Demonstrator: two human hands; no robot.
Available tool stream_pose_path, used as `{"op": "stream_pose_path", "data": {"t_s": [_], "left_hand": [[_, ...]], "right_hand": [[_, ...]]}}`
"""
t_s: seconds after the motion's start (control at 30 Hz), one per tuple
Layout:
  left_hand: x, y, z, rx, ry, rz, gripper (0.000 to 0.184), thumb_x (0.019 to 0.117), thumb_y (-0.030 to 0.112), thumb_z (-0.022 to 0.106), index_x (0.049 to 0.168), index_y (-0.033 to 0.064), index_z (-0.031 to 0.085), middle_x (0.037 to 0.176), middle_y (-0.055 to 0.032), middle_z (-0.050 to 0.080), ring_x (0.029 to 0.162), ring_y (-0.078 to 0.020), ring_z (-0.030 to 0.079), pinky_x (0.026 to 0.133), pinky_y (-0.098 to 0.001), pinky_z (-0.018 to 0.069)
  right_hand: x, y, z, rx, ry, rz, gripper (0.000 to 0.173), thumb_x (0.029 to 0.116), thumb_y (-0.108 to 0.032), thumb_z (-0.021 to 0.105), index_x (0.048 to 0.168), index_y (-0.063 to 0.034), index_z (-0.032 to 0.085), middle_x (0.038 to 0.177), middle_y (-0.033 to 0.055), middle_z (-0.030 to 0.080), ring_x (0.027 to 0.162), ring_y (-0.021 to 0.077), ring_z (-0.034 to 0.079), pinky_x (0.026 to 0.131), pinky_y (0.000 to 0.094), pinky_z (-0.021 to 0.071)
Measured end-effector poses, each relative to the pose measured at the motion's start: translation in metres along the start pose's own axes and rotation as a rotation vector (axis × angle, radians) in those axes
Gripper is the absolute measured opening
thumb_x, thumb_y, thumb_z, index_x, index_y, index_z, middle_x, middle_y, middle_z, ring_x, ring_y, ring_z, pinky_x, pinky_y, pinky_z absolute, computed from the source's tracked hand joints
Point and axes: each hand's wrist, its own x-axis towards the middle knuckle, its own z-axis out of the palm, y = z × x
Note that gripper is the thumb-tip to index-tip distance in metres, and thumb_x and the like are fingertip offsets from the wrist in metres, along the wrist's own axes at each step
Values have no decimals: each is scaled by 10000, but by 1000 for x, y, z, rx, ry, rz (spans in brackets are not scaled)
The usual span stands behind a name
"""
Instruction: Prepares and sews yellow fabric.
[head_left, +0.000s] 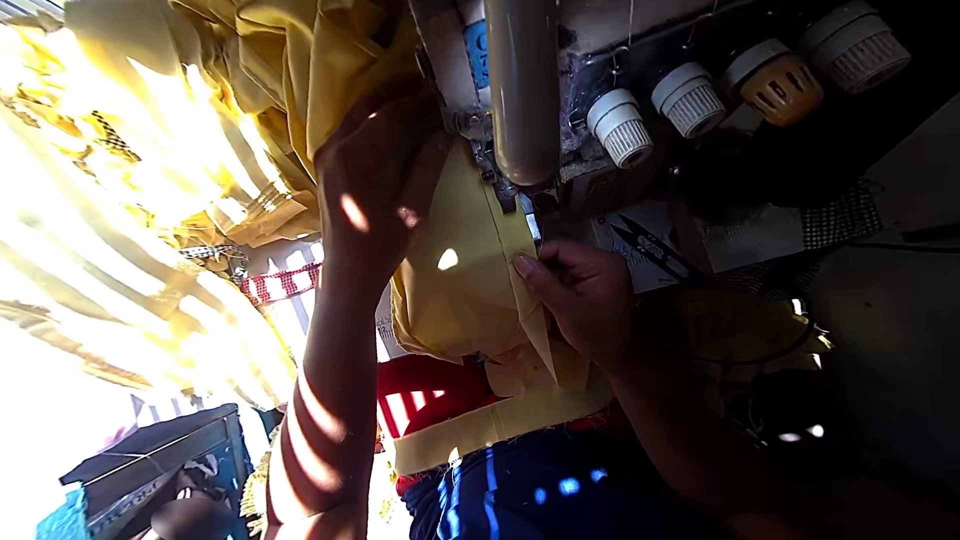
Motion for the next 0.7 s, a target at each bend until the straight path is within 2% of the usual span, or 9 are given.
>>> {"op": "stream_pose_path", "data": {"t_s": [0.07,0.1,0.13,0.2,0.3,0.4,0.5,0.6,0.7], "left_hand": [[-26,0,-11,2,101,-112,424,1023,314,609,1356,53,638,1464,-147,562,1355,-229,534,1119,-400,453],[-48,3,-15,-53,150,-196,496,1040,324,591,1437,29,544,1493,-148,522,1364,-245,519,1108,-417,471],[-74,9,-18,-117,154,-317,591,1049,366,566,1518,39,420,1511,-103,491,1338,-191,529,1077,-376,488],[-126,14,-15,-334,68,-530,746,1019,403,604,1590,99,234,1397,-3,570,1182,-87,619,978,-319,548],[-185,9,-10,-394,56,-568,746,943,256,713,1549,52,329,1180,-73,698,1029,-146,697,886,-337,598],[-199,29,-33,-7,176,-417,642,956,268,700,1448,-58,447,1275,-187,606,1145,-214,616,962,-379,532],[-198,80,-31,-163,36,-356,331,1005,231,640,1203,-32,680,1074,-92,738,973,-127,721,876,-335,613],[-202,111,3,-532,-346,-455,352,1025,276,623,1203,-13,715,1099,-67,771,1005,-123,746,902,-334,633],[-214,127,23,-688,-335,-573,203,1014,187,652,1023,18,763,941,-41,791,871,-139,771,816,-333,662]], "right_hand": [[-7,3,2,-32,45,10,116,999,-164,664,1040,-58,682,767,-10,665,589,33,594,502,182,511],[-18,4,2,-113,72,11,210,991,-200,679,1155,-69,665,937,9,701,748,57,665,614,217,581],[-30,4,1,-241,82,2,360,972,-261,694,1268,-71,620,1161,37,669,981,94,672,785,271,607],[-53,10,7,-518,129,-48,467,911,-378,761,1205,-37,638,1299,140,583,1176,238,590,921,397,555],[-84,26,15,-770,127,-101,219,967,-292,673,977,-85,744,1119,107,673,1093,291,613,917,441,526],[-117,12,5,-503,56,-3,206,999,-190,606,1052,-32,726,1023,42,747,1011,121,694,904,293,571],[-150,2,-7,-448,-63,61,233,1024,-214,587,1098,-17,687,854,32,749,760,60,720,684,223,600],[-181,6,-10,-730,-219,-215,210,1003,-147,536,1030,-72,730,809,56,734,701,183,714,627,339,596],[-190,0,-21,-695,-663,-143,198,1014,-148,524,996,-73,706,918,87,738,821,260,731,699,437,608]]}}
